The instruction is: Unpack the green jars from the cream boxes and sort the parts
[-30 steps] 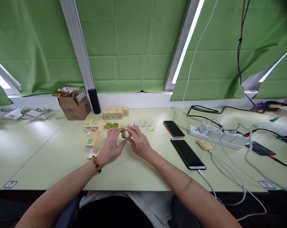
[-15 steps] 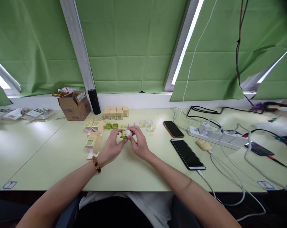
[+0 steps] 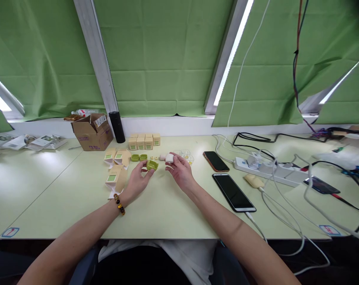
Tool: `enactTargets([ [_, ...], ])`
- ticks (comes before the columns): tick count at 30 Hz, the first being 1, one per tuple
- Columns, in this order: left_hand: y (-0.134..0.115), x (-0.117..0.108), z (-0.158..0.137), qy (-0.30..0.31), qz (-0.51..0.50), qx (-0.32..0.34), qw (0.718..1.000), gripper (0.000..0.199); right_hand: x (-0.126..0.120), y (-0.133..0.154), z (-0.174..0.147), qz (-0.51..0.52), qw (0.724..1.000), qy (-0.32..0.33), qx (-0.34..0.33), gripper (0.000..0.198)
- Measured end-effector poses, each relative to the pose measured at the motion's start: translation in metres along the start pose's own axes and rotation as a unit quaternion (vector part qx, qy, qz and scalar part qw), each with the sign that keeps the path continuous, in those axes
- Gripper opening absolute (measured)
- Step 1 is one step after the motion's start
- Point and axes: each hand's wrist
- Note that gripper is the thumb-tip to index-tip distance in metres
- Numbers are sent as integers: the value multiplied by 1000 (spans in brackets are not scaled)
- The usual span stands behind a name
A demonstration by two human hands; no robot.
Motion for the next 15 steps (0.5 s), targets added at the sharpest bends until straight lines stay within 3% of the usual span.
enactTargets([
  [15, -1, 0, 0, -8, -5, 2, 1000, 45, 4, 8, -7, 4, 998, 58, -15, 51],
])
Point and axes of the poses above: each hand's wrist, its own z-axis towards the middle knuckle, its own x-axis out of the palm, y = z × x, and after that the axes turned 8 degrees about -z, right-handed
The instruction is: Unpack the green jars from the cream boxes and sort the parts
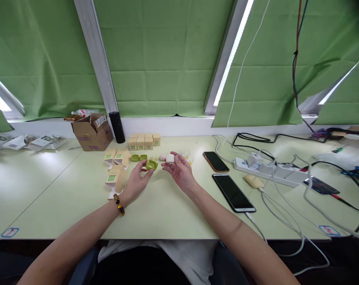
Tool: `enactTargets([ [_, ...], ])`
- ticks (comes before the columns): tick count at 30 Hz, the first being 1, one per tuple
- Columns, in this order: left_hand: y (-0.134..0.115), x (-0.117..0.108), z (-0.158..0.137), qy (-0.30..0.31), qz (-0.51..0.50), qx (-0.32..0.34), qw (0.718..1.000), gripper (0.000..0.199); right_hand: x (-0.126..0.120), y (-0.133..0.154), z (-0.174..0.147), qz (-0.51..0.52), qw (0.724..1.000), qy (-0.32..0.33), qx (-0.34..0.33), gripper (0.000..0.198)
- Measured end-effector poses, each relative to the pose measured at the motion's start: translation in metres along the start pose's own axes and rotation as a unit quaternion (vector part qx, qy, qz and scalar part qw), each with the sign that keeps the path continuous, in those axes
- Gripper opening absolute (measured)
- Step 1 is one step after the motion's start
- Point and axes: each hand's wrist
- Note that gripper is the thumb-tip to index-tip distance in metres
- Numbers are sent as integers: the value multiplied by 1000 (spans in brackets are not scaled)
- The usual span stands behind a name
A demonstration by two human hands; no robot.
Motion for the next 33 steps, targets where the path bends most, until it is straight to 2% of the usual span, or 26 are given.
enactTargets([
  [2, 1, 0, 0, -5, 2, 2, 1000, 46, 2, 1, -1, -22, 999, 6, -29, 55],
  [5, 4, -1, 1, -13, 8, 17, 1000, 45, 5, 1, -3, -113, 989, -3, -97, 55],
  [11, 5, -2, 1, -14, 16, 21, 1000, 46, 7, -6, -9, -292, 932, -21, -215, 52],
  [17, 4, -2, 0, -15, 20, 24, 999, 45, 0, -8, -7, -417, 872, -25, -254, 49],
  [19, 4, -2, 0, -18, 23, 20, 999, 45, -9, -7, -1, -462, 843, -49, -273, 47],
  [22, 4, -2, 0, -18, 33, 18, 999, 45, -31, -6, 15, -534, 782, -83, -311, 50],
  [25, 4, -2, -1, -17, 43, 20, 999, 44, -53, -10, 30, -594, 730, -89, -327, 55],
  [28, 4, -2, -1, -23, 46, 27, 998, 44, -65, -19, 38, -658, 680, -60, -319, 62],
  [33, 1, -2, -2, -20, 45, 27, 998, 46, -62, -32, 39, -749, 596, 25, -288, 75],
])
Point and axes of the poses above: each hand's wrist, its own z-axis towards the middle knuckle, its own x-axis out of the palm, y = z × x, and after that the axes turned 8 degrees about -z, right-handed
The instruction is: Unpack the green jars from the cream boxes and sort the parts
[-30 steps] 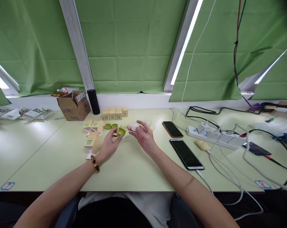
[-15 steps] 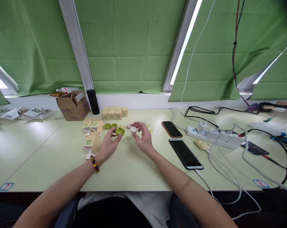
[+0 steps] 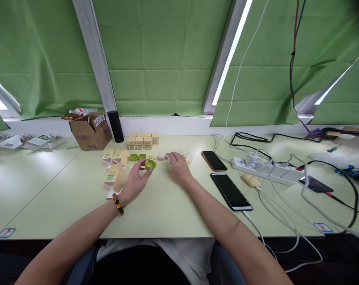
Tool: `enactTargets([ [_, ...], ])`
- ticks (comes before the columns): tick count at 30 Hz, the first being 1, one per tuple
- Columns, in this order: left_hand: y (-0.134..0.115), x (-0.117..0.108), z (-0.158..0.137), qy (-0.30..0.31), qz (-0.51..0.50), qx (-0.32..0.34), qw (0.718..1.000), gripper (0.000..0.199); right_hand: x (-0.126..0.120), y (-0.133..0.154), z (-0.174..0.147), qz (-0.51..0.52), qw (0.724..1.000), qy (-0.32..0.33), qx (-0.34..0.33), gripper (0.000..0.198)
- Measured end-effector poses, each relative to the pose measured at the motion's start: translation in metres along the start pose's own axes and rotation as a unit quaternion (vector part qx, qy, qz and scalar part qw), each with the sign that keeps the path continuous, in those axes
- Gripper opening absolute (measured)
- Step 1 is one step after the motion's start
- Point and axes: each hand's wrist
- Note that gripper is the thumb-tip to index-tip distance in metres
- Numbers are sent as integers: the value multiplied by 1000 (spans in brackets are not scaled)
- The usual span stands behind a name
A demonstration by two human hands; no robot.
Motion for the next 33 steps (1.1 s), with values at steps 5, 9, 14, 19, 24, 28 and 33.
enactTargets([
  [5, -3, 1, 0, 8, 13, -2, 1000, 45, 4, 3, 1, -27, 999, 20, 13, 78],
  [9, -2, 1, 0, 4, 19, -9, 1000, 45, 7, 0, 4, -17, 999, 30, 19, 73],
  [14, -3, 1, 0, 5, 14, 2, 1000, 43, 8, -1, 5, -4, 999, 45, 20, 70],
  [19, -7, 1, 0, 6, 11, -7, 1000, 42, 9, -2, 4, 24, 999, 32, 17, 72],
  [24, -3, 1, 0, 3, 17, -15, 1000, 44, 9, -3, 2, 35, 999, -40, -10, 63],
  [28, 2, 1, 2, -2, -4, 18, 1000, 45, -4, 3, 2, 49, 985, -163, -23, 36],
  [33, -1, -1, 3, -12, -31, 44, 998, 45, -26, 33, -8, 121, 983, -118, -65, 14],
])
Point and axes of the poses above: each hand's wrist, its own z-axis towards the middle knuckle, its own x-axis out of the palm, y = z × x, and after that the axes turned 8 degrees about -z, right-handed
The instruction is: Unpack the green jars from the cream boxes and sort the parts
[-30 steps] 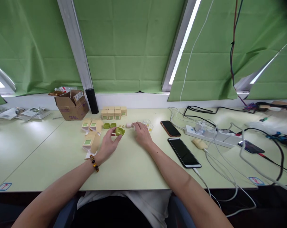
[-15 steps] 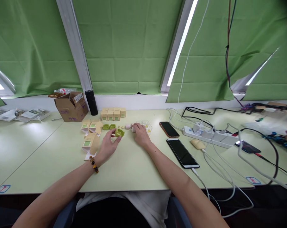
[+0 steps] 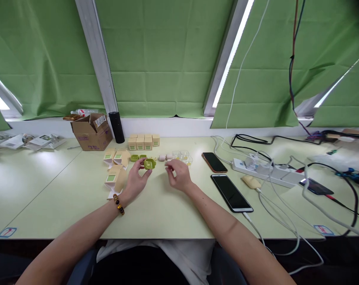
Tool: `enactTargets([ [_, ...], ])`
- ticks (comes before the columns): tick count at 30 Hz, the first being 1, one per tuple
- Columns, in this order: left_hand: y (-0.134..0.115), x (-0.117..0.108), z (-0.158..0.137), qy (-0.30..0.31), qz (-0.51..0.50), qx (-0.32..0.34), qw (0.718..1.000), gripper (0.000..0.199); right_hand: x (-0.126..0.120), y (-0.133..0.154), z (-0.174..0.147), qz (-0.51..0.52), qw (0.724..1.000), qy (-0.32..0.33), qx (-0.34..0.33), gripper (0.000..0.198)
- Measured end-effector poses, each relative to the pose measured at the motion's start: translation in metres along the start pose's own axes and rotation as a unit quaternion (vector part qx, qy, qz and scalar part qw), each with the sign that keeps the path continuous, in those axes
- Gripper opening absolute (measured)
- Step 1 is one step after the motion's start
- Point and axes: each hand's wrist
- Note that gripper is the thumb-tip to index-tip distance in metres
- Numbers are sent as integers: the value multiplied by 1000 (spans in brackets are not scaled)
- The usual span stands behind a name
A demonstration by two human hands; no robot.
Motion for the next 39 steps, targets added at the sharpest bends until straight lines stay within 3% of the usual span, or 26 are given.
enactTargets([
  [3, -4, 0, 0, -13, 0, 0, 1000, 45, -1, 27, -3, 24, 979, 192, -59, 9],
  [5, -6, 0, 1, -19, -4, -4, 1000, 45, 0, 41, -4, 12, 956, 286, -61, 7],
  [9, -3, 0, 1, -18, -29, -16, 999, 46, 0, 50, -2, 29, 938, 345, -28, 13],
  [15, 0, 1, 2, -1, -82, -43, 996, 47, -1, 42, -3, 59, 954, 293, -26, 10],
  [19, -3, 1, 2, 16, -103, -45, 994, 47, 3, 41, -4, 81, 984, 161, 11, 8],
  [22, -7, 2, 0, 41, -102, -38, 993, 48, 4, 42, -3, 91, 994, 43, 38, 21],
  [24, -10, 2, -1, 65, -96, -31, 993, 49, 3, 43, -2, 101, 994, 4, 42, 36],
  [27, -13, 1, -4, 101, -81, -18, 991, 50, 2, 44, 0, 127, 991, 16, 29, 58],
  [32, -13, -3, -5, 108, -59, -4, 992, 53, 1, 44, 2, 165, 984, 67, 13, 65],
  [36, -15, -4, -5, 103, -69, -3, 992, 53, 0, 47, 4, 237, 968, 73, 37, 55],
  [39, -18, -4, -7, 104, -100, -4, 990, 58, 1, 47, 7, 324, 936, 64, 120, 44],
])
Point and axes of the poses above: each hand's wrist, its own z-axis towards the middle knuckle, its own x-axis out of the palm, y = z × x, and after that the axes turned 8 degrees about -z, right-handed
